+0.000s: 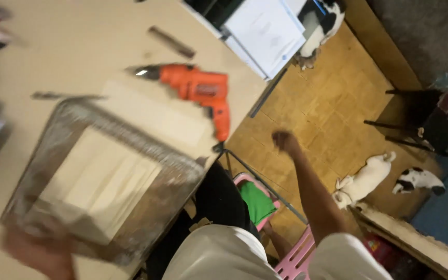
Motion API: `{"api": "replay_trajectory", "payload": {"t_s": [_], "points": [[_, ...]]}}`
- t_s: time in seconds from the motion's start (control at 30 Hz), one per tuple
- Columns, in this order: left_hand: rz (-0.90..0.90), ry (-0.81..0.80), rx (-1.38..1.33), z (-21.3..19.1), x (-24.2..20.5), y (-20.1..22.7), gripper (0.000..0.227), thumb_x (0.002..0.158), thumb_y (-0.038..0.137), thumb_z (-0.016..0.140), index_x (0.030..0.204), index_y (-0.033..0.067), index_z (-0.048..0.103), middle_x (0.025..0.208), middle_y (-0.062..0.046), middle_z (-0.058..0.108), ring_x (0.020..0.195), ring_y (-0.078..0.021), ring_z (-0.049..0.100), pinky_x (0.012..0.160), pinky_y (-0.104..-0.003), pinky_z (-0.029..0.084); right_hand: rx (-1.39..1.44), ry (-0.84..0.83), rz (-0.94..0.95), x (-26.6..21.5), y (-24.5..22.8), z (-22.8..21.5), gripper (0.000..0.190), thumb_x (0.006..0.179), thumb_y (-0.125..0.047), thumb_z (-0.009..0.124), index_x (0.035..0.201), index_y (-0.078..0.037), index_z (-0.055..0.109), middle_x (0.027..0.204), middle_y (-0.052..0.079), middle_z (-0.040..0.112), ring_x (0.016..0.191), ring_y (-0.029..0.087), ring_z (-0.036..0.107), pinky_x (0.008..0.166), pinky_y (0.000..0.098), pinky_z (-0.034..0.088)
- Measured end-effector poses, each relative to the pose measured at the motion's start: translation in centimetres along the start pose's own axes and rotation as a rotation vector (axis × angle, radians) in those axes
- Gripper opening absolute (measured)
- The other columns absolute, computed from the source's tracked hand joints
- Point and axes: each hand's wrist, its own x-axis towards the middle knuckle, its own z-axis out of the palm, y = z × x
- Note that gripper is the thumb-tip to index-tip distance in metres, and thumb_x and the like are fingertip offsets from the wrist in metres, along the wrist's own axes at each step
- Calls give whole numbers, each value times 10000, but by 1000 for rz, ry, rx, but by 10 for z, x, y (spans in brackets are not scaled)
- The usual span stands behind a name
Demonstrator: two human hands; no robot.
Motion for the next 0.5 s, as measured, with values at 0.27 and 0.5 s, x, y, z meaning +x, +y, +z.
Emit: {"api": "replay_trajectory", "payload": {"t_s": [0.27,0.5], "points": [[-428,-517,-224,3,32,223,632,1053,244,684,1514,-146,497,1487,-351,377,1333,-541,400,1010,-639,457,-627,634,-581,220,-116,-124,211,1062,-291,613,1027,-111,717,933,75,774,816,271,757,629,420,587],[270,-276,109,23,62,245,653,1101,1,523,1600,117,118,1209,-476,592,1051,-609,556,930,-658,467,-460,484,-923,290,-181,-146,133,965,-60,536,968,-1,656,845,157,650,706,291,597,645,415,464]]}}
